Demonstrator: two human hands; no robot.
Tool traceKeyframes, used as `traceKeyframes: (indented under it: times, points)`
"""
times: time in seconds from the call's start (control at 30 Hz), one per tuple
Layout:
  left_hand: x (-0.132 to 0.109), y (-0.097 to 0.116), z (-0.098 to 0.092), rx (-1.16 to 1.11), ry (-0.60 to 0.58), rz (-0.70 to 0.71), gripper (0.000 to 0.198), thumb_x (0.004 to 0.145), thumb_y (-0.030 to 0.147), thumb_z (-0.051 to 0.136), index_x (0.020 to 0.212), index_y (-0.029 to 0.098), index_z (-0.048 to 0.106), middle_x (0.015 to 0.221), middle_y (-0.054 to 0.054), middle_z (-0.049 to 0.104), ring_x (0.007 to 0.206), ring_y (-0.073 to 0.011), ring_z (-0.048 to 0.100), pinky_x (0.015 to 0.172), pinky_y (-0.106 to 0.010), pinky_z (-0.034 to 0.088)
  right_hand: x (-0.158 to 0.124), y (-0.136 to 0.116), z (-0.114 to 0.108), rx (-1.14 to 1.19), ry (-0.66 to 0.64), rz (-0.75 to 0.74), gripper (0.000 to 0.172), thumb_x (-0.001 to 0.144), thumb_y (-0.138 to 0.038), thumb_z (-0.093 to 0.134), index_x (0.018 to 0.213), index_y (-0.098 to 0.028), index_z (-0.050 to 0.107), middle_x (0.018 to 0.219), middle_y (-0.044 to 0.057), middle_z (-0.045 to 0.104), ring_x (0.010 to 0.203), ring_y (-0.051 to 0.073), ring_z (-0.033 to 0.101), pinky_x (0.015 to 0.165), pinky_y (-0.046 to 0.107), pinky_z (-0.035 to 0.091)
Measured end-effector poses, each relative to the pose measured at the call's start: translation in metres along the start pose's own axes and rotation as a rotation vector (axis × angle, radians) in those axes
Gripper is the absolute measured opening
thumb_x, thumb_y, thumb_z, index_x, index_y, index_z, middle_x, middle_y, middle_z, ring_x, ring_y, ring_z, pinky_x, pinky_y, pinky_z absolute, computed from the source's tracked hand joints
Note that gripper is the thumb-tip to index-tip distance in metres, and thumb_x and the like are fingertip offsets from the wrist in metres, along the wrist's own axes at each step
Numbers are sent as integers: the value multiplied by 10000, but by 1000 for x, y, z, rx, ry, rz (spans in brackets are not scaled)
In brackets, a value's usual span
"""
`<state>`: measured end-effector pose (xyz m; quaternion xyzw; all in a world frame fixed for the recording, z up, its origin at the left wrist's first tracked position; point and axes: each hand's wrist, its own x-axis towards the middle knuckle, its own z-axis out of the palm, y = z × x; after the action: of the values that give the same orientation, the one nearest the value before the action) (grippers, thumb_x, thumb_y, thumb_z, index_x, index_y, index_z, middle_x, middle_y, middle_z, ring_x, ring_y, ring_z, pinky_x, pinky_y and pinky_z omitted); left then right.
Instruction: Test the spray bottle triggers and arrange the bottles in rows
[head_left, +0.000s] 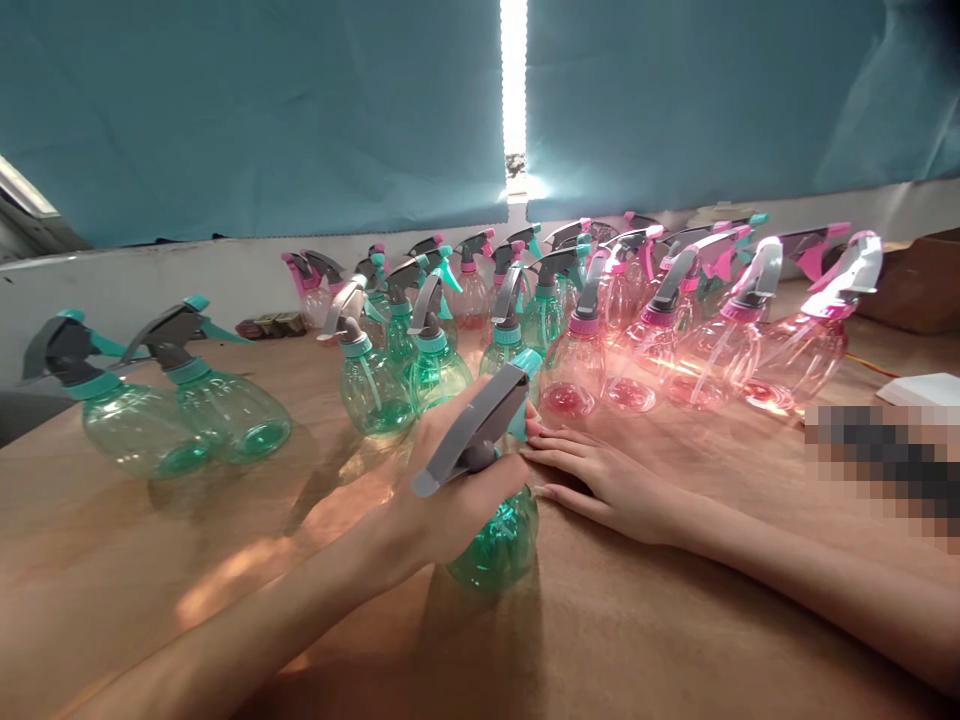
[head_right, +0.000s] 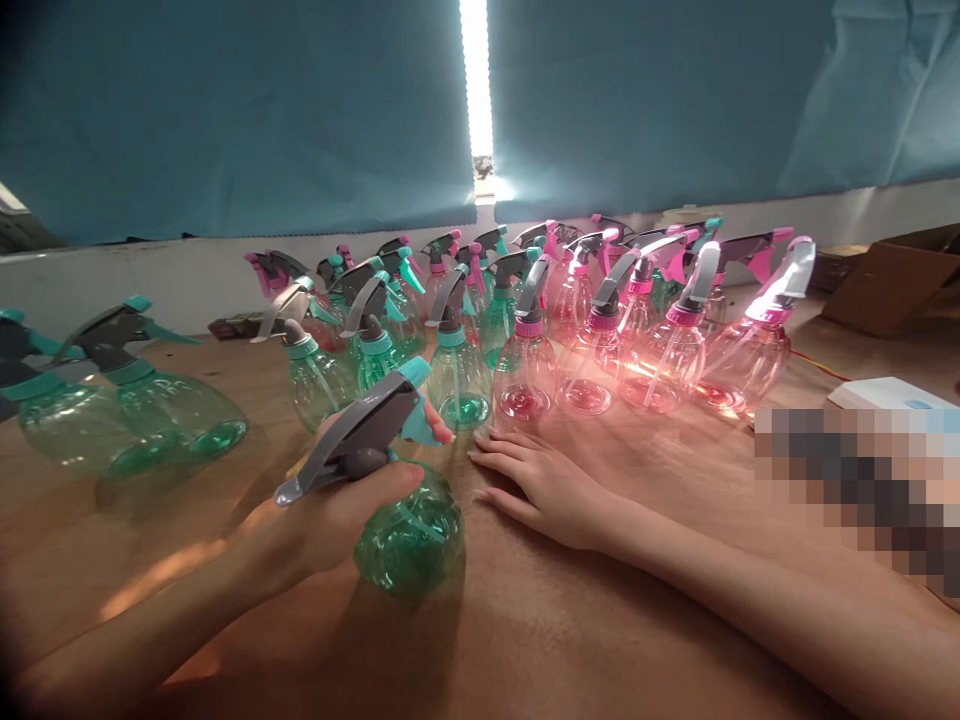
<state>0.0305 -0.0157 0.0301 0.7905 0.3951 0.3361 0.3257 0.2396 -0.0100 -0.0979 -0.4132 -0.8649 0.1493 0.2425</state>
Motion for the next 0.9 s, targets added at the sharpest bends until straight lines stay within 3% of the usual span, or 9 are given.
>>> traceKeyframes:
  times: [0.13, 0.3, 0.43, 0.63, 0.9]
  points:
    - [-1, -3, 1, -147, -13, -46, 108, 637, 198, 499, 722, 235, 442, 544, 67, 316, 478, -112, 314, 475, -268, 239, 0, -1, -1, 14, -1, 3, 485, 986, -431, 480, 1430, -236, 491, 1467, 93, 507, 1391, 286, 404, 1133, 508, 361]
    - [-2, -2, 1, -143, -10, -45, 86, 660, 189, 502, 739, 225, 498, 586, 64, 390, 465, -96, 290, 481, -270, 265, 0, -1, 0, 13, -3, 6, 498, 984, -442, 480, 1436, -232, 483, 1468, 97, 505, 1394, 290, 398, 1133, 511, 358]
    - [-1, -6, 3, -129, -14, -3, 188, 653, 149, 501, 816, 237, 538, 565, 77, 339, 453, -97, 282, 453, -262, 258, 0, 0, 0, -8, -20, 7, 497, 990, -443, 464, 1422, -200, 499, 1473, 103, 499, 1397, 282, 396, 1139, 493, 357]
    - [-1, -18, 12, -60, 76, 35, 225, 735, 155, 513, 938, 243, 552, 581, 70, 405, 495, -115, 414, 475, -253, 342, 0, 1, 1, -29, -10, -2, 469, 987, -419, 480, 1410, -218, 512, 1469, 91, 505, 1398, 283, 395, 1144, 500, 351]
    - [-2, -18, 13, -30, 77, 50, 308, 774, 173, 490, 1070, 247, 529, 602, 72, 433, 487, -110, 420, 500, -265, 375, 0, 0, 1, -2, 7, -4, 454, 983, -419, 490, 1396, -236, 528, 1453, 92, 524, 1388, 290, 411, 1137, 515, 360]
